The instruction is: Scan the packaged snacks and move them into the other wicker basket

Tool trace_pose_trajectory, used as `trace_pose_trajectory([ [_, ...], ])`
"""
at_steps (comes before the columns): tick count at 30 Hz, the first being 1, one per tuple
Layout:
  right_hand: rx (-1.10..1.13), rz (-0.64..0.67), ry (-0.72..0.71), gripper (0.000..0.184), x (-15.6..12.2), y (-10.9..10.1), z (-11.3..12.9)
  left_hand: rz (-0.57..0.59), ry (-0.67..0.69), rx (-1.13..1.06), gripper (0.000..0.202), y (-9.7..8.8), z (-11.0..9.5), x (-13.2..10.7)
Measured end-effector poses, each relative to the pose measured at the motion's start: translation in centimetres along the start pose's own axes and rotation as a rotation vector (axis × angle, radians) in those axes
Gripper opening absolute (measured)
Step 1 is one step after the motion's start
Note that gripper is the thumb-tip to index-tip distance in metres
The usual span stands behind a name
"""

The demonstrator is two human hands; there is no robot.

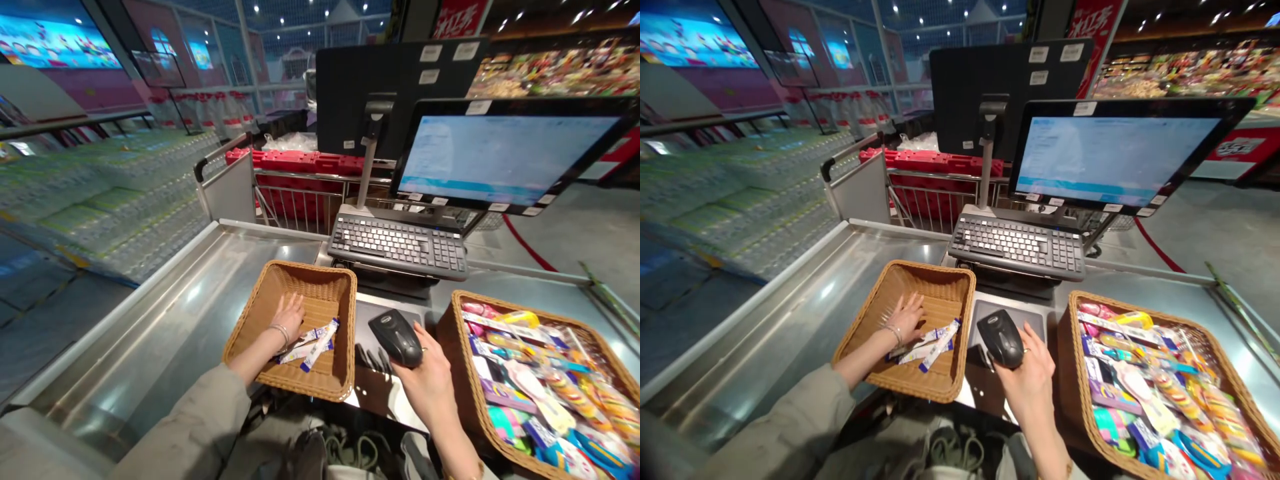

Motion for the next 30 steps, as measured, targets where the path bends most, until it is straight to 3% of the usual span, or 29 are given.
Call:
trace_pose_trajectory([
  [8, -0.009, 0.033, -0.009, 0.044, 0.2, 0.9, -0.2, 0.163, -0.046, 0.092, 0.048, 3.8, 2.6, -0.2],
  [13, 0.000, 0.034, -0.047, 0.045, 0.5, 1.2, -0.1, 0.210, -0.045, 0.109, 0.044, 4.4, 3.4, -0.2],
  [19, 0.013, 0.061, -0.042, 0.045, 0.6, 1.6, 0.0, 0.177, 0.099, 0.051, 0.038, 3.3, 0.2, 1.6],
  [24, 0.010, 0.065, 0.024, 0.046, 0.2, 1.2, -0.7, 0.200, 0.148, -0.002, 0.039, 4.2, -2.8, 3.1],
  [30, -0.004, 0.030, 0.047, 0.044, -0.1, 0.0, -1.6, 0.297, 0.098, -0.092, 0.030, 6.2, -2.6, 4.3],
])
Point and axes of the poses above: each hand's wrist, its own x-axis towards the middle knuckle, its own y-axis out of the palm, z = x × y, the point moved 9 cm from there along x, towards the middle knuckle, and after that the axes turned 2 degrees about z, right-handed, at the moved point
